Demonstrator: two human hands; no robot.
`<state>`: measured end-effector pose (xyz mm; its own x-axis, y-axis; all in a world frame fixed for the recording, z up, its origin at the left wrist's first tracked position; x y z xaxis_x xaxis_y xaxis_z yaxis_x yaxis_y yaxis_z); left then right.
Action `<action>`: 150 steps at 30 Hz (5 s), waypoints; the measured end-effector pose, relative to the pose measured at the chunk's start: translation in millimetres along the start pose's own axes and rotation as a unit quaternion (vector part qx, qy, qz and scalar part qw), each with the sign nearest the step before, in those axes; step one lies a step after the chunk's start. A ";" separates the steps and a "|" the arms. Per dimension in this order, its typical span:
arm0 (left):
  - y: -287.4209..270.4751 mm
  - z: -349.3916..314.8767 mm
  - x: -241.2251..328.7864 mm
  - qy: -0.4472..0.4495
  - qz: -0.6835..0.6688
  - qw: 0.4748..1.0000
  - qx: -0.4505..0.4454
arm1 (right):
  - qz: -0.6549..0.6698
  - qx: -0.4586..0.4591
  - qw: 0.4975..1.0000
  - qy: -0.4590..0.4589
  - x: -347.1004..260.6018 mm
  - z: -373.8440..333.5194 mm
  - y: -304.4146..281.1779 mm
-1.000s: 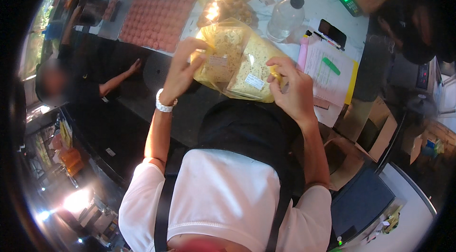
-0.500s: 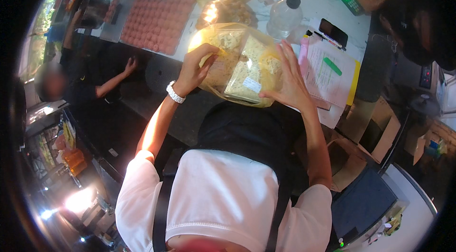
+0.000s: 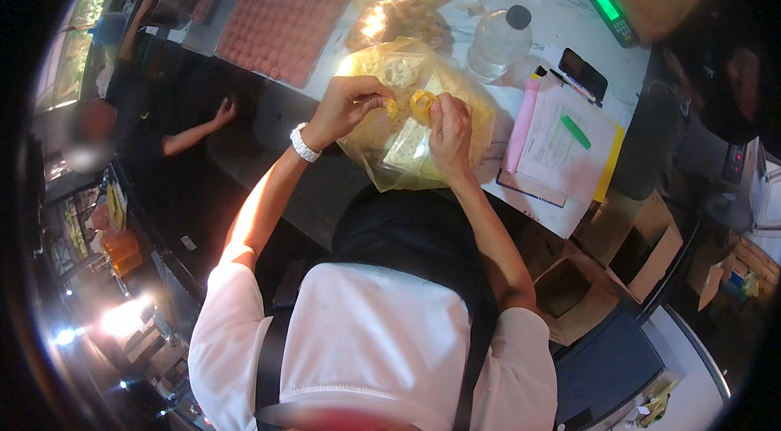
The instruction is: The person places food items into a yellow plastic bag on a counter, then ties the bag closed. The person handles the bag and contents by hand without visible tools.
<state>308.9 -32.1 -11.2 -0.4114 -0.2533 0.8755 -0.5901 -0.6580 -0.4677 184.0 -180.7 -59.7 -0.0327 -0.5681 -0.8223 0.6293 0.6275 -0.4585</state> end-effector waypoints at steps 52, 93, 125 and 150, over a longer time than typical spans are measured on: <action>14.2 10.5 -17.8 -0.155 -0.204 0.958 -0.127 | 0.343 -0.033 0.874 0.343 -45.5 -33.2 40.8; 55.1 62.3 8.5 -0.033 -0.131 0.948 -0.288 | 0.022 -0.084 0.969 -0.232 -92.3 -3.7 5.9; 47.7 100.2 12.9 -0.088 -0.062 0.920 -0.378 | -0.321 -0.180 0.796 -0.481 -96.3 36.8 35.2; 0.4 30.1 -2.7 -0.076 -0.036 0.988 -0.127 | -0.191 -0.287 0.817 -0.463 -70.3 56.0 -40.7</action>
<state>330.6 -53.0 -10.1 -0.2634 -0.3284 0.9071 -0.7777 -0.4840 -0.4011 204.1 -196.1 35.6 0.6266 -0.7732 -0.0976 0.2337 0.3059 -0.9229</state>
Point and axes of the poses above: each hand's wrist, its own z-axis towards the middle knuckle, its own y-axis out of the palm, x = y × z, the point moved 4 cm from there along z, towards the middle knuckle, and after that the axes turned 9 degrees about x, right-handed, at the moved point
